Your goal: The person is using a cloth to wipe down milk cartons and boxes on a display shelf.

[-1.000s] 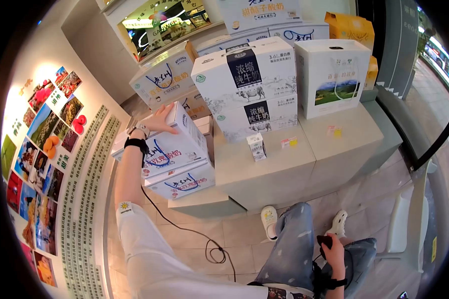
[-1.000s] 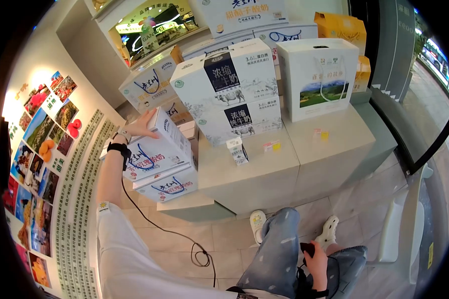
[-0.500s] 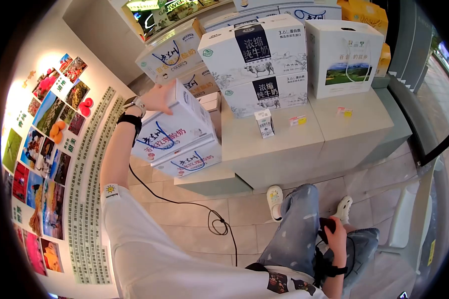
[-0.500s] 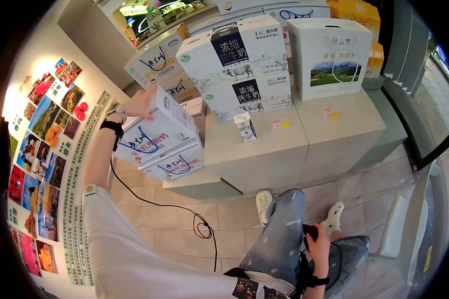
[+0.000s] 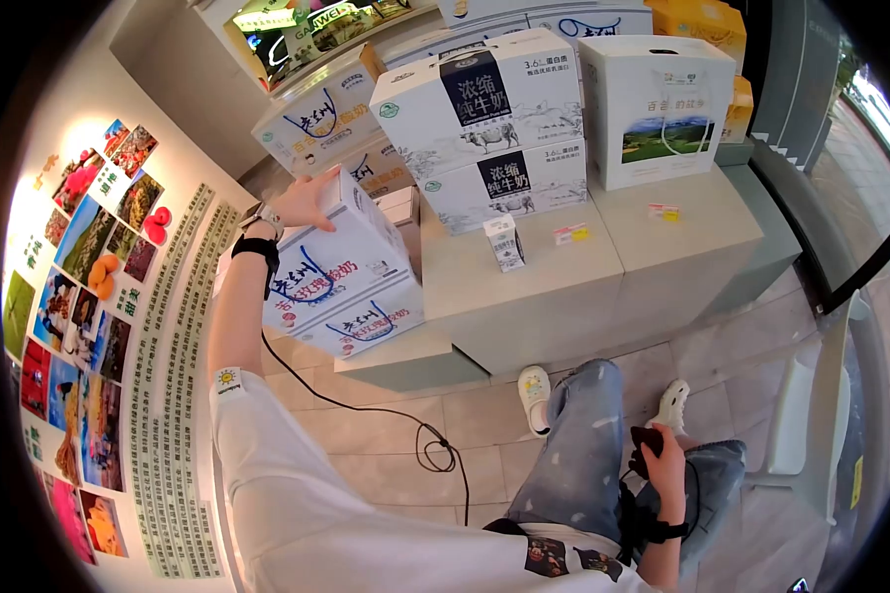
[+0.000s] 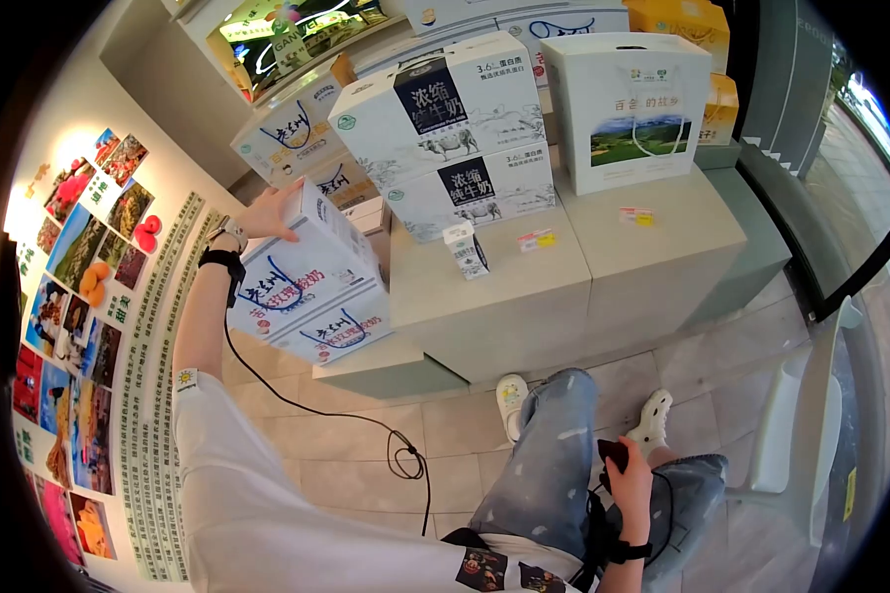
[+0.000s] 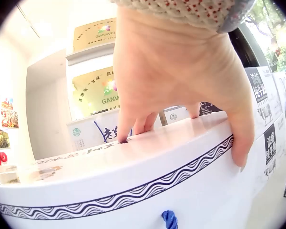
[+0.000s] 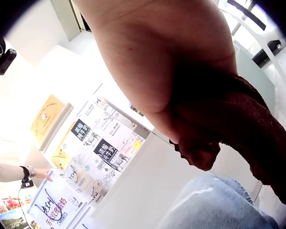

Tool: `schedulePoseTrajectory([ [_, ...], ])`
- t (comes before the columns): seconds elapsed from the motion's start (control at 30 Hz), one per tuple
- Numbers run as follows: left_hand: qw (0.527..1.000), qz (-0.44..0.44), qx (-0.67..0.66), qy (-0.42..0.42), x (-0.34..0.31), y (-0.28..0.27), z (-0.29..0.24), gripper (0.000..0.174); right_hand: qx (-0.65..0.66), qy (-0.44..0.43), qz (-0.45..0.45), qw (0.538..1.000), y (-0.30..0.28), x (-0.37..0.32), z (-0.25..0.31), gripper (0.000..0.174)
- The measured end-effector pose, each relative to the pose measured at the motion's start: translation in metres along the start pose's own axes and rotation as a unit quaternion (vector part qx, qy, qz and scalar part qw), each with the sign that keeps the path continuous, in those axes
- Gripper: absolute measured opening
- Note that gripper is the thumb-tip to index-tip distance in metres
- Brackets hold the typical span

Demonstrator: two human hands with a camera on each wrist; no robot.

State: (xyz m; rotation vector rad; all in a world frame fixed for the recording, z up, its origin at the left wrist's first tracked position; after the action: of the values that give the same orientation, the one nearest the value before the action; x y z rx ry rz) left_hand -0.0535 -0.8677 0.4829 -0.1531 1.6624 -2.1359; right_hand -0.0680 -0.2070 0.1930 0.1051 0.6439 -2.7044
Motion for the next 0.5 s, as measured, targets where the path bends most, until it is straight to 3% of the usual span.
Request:
schedulePoseTrajectory([
  [0.5, 1.0, 0.015, -0.026, -0.009, 0.008, 0.01, 0.016, 0.117, -0.018, 0.011, -0.005, 1.0, -0.004, 0.001, -0.01, 0.038],
])
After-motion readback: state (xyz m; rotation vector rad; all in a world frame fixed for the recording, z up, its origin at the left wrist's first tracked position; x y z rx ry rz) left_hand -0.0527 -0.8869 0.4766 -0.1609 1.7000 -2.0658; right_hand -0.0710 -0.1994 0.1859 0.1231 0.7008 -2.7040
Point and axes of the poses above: each hand's wrist, its own x-axis towards the middle knuckle, its own y-axis out of the palm, z = x × y, the point moved 8 cm from there along x, towards the middle knuckle, and after that the axes turned 11 degrees about x, right-handed, at the moved point
